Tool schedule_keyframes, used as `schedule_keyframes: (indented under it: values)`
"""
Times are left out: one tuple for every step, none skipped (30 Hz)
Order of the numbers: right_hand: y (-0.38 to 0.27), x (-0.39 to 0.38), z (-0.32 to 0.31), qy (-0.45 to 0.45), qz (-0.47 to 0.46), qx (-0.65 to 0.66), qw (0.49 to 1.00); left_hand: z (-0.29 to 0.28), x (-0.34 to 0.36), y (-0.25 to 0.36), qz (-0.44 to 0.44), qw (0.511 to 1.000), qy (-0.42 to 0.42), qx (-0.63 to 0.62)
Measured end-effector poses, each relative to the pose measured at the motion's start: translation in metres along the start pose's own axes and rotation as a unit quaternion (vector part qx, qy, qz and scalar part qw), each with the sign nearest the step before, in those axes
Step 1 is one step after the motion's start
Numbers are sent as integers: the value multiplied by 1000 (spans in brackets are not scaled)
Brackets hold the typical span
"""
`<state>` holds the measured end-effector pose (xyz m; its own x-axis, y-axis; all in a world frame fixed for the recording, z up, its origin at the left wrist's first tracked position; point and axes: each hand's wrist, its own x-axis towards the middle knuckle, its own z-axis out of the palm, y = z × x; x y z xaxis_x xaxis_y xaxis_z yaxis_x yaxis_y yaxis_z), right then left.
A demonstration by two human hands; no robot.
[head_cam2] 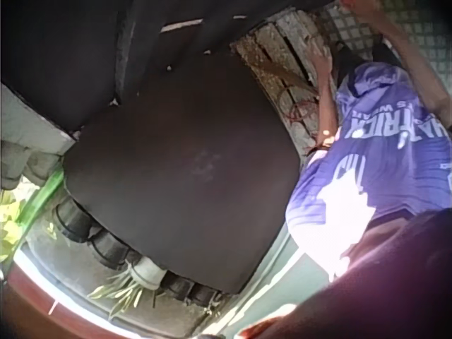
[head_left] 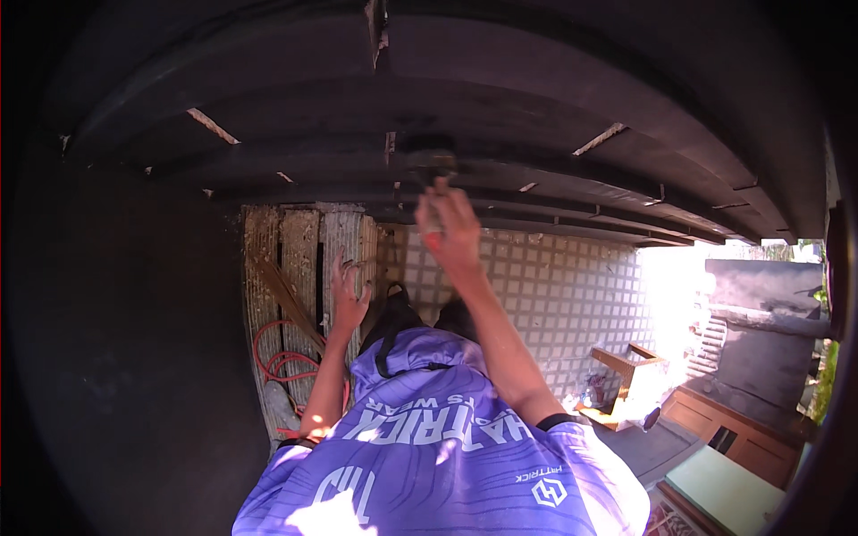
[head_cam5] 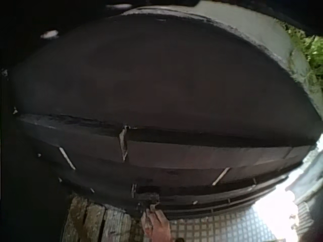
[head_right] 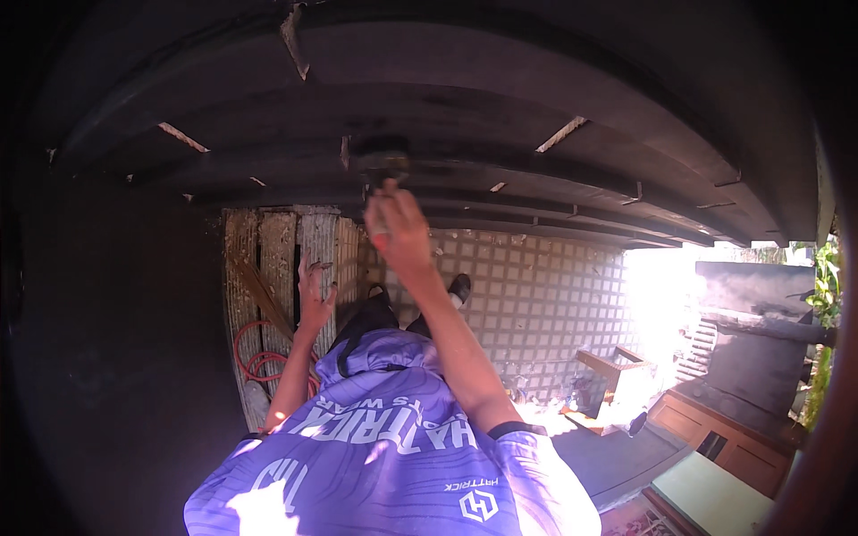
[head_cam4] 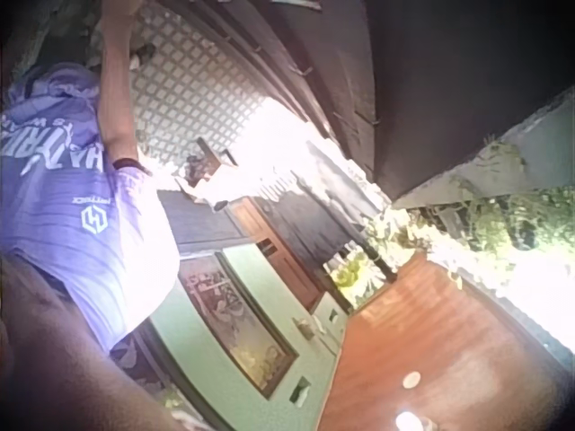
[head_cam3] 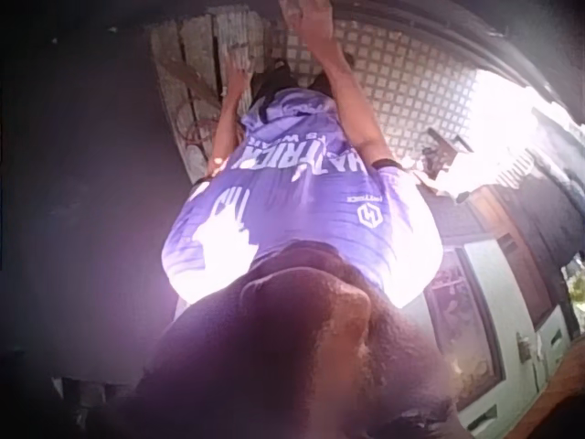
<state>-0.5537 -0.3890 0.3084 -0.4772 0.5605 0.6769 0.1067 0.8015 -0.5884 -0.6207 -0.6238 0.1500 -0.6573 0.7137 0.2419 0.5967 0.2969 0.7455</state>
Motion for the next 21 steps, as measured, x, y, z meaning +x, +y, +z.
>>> schedule_keyframes:
  values:
    - [-6,3,19,-3,-13,27,1000,-1,6,-1,2,1000,-1,0]
    - [-6,6,22,-1,-12,25,1000,-3,12,-2,15,1000,-16,2]
    - [-5,8,23,-2,-19,32,999,-5,16,-3,28,999,-31,4]
    - [-6,11,25,-5,-27,40,999,-7,18,-4,29,999,-31,4]
    - [-6,10,12,-27,-8,41,999,-11,17,-8,29,999,-21,0]
    - [2,9,-11,-49,11,42,998,-13,16,-11,28,1000,-11,-5]
    - [17,10,-35,-25,-5,-32,999,-16,14,-15,27,1000,-10,-6]
    - [27,14,-60,-7,26,-63,998,-19,8,-23,28,999,4,-21]
    - [46,15,-87,9,41,-81,996,-22,6,-27,34,999,13,-39]
    - [54,22,-111,35,26,-126,991,-25,5,-29,34,999,14,-41]
    - [73,19,-133,65,60,-138,986,-30,3,-29,29,999,12,-34]
    - [85,14,-144,95,96,-148,980,-34,-1,-30,23,999,9,-26]
    - [81,15,-141,92,94,-147,980,-37,-4,-33,21,999,12,-26]
    - [76,14,-136,78,97,-192,973,-39,-8,-35,12,1000,13,-19]
    - [71,15,-130,64,100,-237,964,-41,-10,-38,3,1000,13,-12]
    - [50,19,-107,67,72,-226,969,-40,-11,-38,2,1000,15,-12]
    - [37,17,-82,55,56,-195,978,-38,-11,-38,-4,1000,13,-8]
    - [26,14,-55,44,40,-163,985,-37,-11,-37,-10,1000,11,-3]
    - [20,10,-28,49,21,-123,991,-35,-6,-34,-5,1000,9,-5]
    - [2,12,-5,27,25,-81,996,-33,-3,-31,-12,1000,-6,-6]
    - [-11,15,8,6,28,-41,999,-31,0,-28,-18,1000,-21,-7]
